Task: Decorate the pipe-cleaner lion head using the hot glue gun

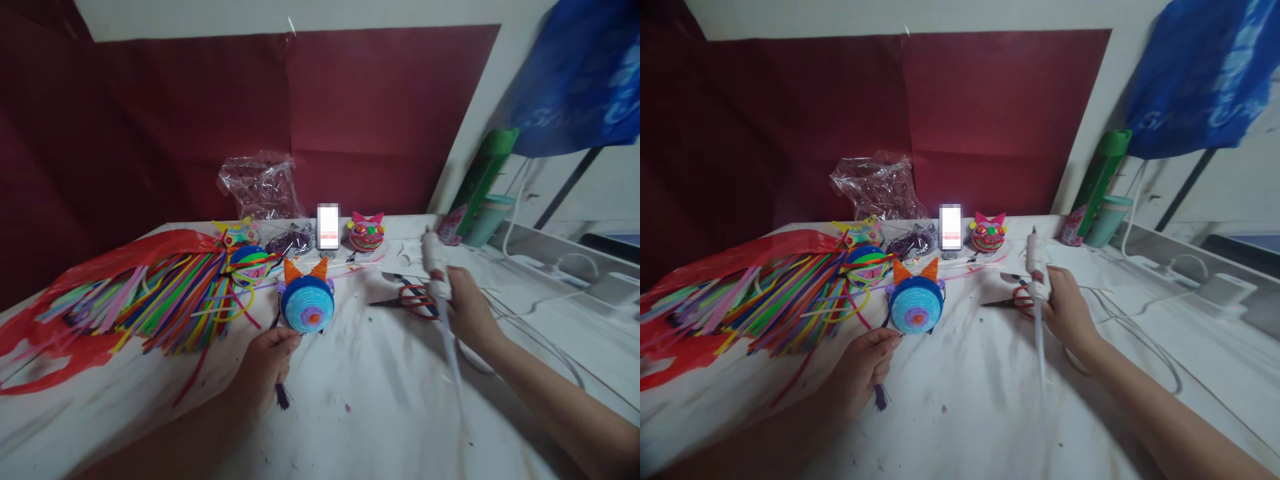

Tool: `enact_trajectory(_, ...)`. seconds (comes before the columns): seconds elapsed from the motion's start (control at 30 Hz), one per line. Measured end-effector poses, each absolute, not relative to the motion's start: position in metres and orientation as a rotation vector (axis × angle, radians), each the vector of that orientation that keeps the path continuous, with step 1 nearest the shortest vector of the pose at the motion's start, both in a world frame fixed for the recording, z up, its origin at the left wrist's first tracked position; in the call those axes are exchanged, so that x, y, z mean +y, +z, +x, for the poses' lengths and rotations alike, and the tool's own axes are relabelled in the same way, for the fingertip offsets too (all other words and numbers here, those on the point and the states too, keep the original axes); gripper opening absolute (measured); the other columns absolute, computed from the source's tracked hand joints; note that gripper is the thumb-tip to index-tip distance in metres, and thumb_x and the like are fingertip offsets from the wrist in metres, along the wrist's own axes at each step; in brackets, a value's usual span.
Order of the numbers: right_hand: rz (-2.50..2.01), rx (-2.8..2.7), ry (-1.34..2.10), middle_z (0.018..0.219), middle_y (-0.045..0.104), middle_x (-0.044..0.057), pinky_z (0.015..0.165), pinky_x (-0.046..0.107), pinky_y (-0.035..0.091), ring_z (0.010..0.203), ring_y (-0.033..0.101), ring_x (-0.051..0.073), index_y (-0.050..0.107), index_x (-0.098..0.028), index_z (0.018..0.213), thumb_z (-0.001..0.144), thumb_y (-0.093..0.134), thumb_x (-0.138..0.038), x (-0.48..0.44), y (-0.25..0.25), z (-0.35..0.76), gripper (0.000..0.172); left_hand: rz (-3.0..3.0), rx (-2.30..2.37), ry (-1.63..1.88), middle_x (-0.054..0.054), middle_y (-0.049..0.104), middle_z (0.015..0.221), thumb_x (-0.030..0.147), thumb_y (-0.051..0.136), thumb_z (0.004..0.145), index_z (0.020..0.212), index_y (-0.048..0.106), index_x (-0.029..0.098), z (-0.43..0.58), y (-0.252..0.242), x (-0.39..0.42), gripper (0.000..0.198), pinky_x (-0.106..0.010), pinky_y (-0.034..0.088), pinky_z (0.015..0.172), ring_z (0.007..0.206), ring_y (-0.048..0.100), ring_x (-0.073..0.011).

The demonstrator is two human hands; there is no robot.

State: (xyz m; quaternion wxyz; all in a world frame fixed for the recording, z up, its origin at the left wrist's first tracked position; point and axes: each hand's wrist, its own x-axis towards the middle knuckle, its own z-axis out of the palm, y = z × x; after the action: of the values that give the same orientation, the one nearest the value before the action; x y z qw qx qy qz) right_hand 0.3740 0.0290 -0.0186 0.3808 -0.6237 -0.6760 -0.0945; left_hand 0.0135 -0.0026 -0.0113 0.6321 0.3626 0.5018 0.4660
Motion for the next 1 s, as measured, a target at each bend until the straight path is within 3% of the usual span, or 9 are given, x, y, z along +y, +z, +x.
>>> enact_trajectory(0.13, -1.904, -1.836, -0.158, 0.095, 0.064, 0.015, 0.074, 0.035, 0.048, 0.084, 0.063, 0.027, 0.064, -0.016, 0.091, 0.078, 0.058, -0.027, 0.042, -0.033, 0.381, 0.019, 0.754, 0.989, 1.061, 0.014, 0.029, 0.039, 0.038, 0.092, 0.038, 0.060, 0.060, 0.016, 0.011, 0.006, -0.011, 0.045, -0.017, 0.012, 0.037, 0.037, 0.016, 0.0000)
enact_trajectory(0.3, -2.030, -1.986, -0.145, 0.101, 0.067, 0.017, 0.078, 0.033, 0.047, 0.091, 0.065, 0.028, 0.068, -0.012, 0.102, 0.083, 0.060, -0.031, 0.044, -0.036, 0.379, 0.028, 0.776, 0.727, 1.163, 0.004, 0.049, 0.056, 0.032, 0.092, 0.046, 0.062, 0.067, 0.015, 0.006, 0.014, -0.014, 0.034, -0.021, 0.038, 0.051, 0.053, 0.043, -0.0067)
enact_trajectory(0.43, -2.013, -2.025, -0.179, 0.106, 0.070, 0.018, 0.080, 0.041, 0.046, 0.098, 0.063, 0.034, 0.070, -0.016, 0.106, 0.076, 0.065, -0.030, 0.038, -0.019, 0.387, 0.033, 0.830, 0.614, 1.163, 0.002, 0.054, 0.063, 0.027, 0.085, 0.062, 0.069, 0.071, 0.018, 0.002, 0.006, -0.014, 0.018, -0.025, 0.039, 0.060, 0.061, 0.047, -0.0098)
enact_trajectory(0.53, -1.793, -1.952, -0.171, 0.106, 0.070, 0.017, 0.080, 0.043, 0.047, 0.097, 0.063, 0.032, 0.070, -0.018, 0.103, 0.079, 0.060, -0.031, 0.030, -0.002, 0.378, 0.029, 0.948, 0.614, 1.126, 0.000, 0.057, 0.064, 0.026, 0.083, 0.064, 0.067, 0.073, 0.019, 0.003, 0.005, -0.019, 0.013, -0.027, 0.039, 0.063, 0.063, 0.049, -0.0116)
enact_trajectory(0.6, -1.527, -1.821, 0.016, 0.097, 0.071, 0.014, 0.074, 0.039, 0.048, 0.085, 0.064, 0.026, 0.069, -0.018, 0.096, 0.084, 0.053, -0.034, 0.020, 0.007, 0.356, 0.025, 1.023, 0.663, 1.117, -0.003, 0.065, 0.076, 0.027, 0.084, 0.062, 0.063, 0.073, 0.019, 0.006, 0.005, -0.024, 0.014, -0.029, 0.041, 0.071, 0.074, 0.055, -0.0152)
enact_trajectory(0.67, -1.354, -1.699, 0.382, 0.085, 0.071, 0.009, 0.065, 0.033, 0.048, 0.075, 0.063, 0.021, 0.066, -0.019, 0.086, 0.085, 0.052, -0.038, 0.007, 0.014, 0.320, 0.024, 1.034, 0.706, 1.132, -0.006, 0.070, 0.098, 0.029, 0.085, 0.059, 0.062, 0.073, 0.020, 0.009, 0.004, -0.026, 0.016, -0.032, 0.040, 0.083, 0.099, 0.058, -0.0221)
enact_trajectory(0.77, -1.113, -1.673, 0.858, 0.074, 0.069, 0.003, 0.059, 0.028, 0.045, 0.067, 0.059, 0.016, 0.066, -0.019, 0.077, 0.080, 0.062, -0.039, -0.015, 0.019, 0.259, 0.020, 0.985, 0.711, 1.148, -0.007, 0.067, 0.123, 0.035, 0.084, 0.060, 0.067, 0.074, 0.022, 0.012, 0.002, -0.021, 0.019, -0.037, 0.036, 0.093, 0.128, 0.046, -0.0301)
enact_trajectory(0.87, -0.932, -1.502, 1.144, 0.076, 0.066, 0.002, 0.056, 0.025, 0.044, 0.067, 0.057, 0.014, 0.066, -0.019, 0.080, 0.078, 0.068, -0.040, -0.031, 0.022, 0.211, 0.022, 0.957, 0.674, 1.157, -0.010, 0.065, 0.128, 0.040, 0.082, 0.064, 0.080, 0.076, 0.021, 0.014, 0.000, -0.012, 0.025, -0.038, 0.038, 0.092, 0.129, 0.045, -0.0322)
enact_trajectory(1.0, -0.603, -1.148, 1.518, 0.084, 0.068, 0.004, 0.054, 0.024, 0.048, 0.080, 0.062, 0.018, 0.064, -0.020, 0.087, 0.073, 0.074, -0.035, -0.037, 0.027, 0.176, 0.023, 0.952, 0.578, 1.119, -0.012, 0.071, 0.113, 0.037, 0.082, 0.067, 0.093, 0.076, 0.018, 0.018, 0.010, -0.010, 0.033, -0.036, 0.043, 0.090, 0.108, 0.059, -0.0271)
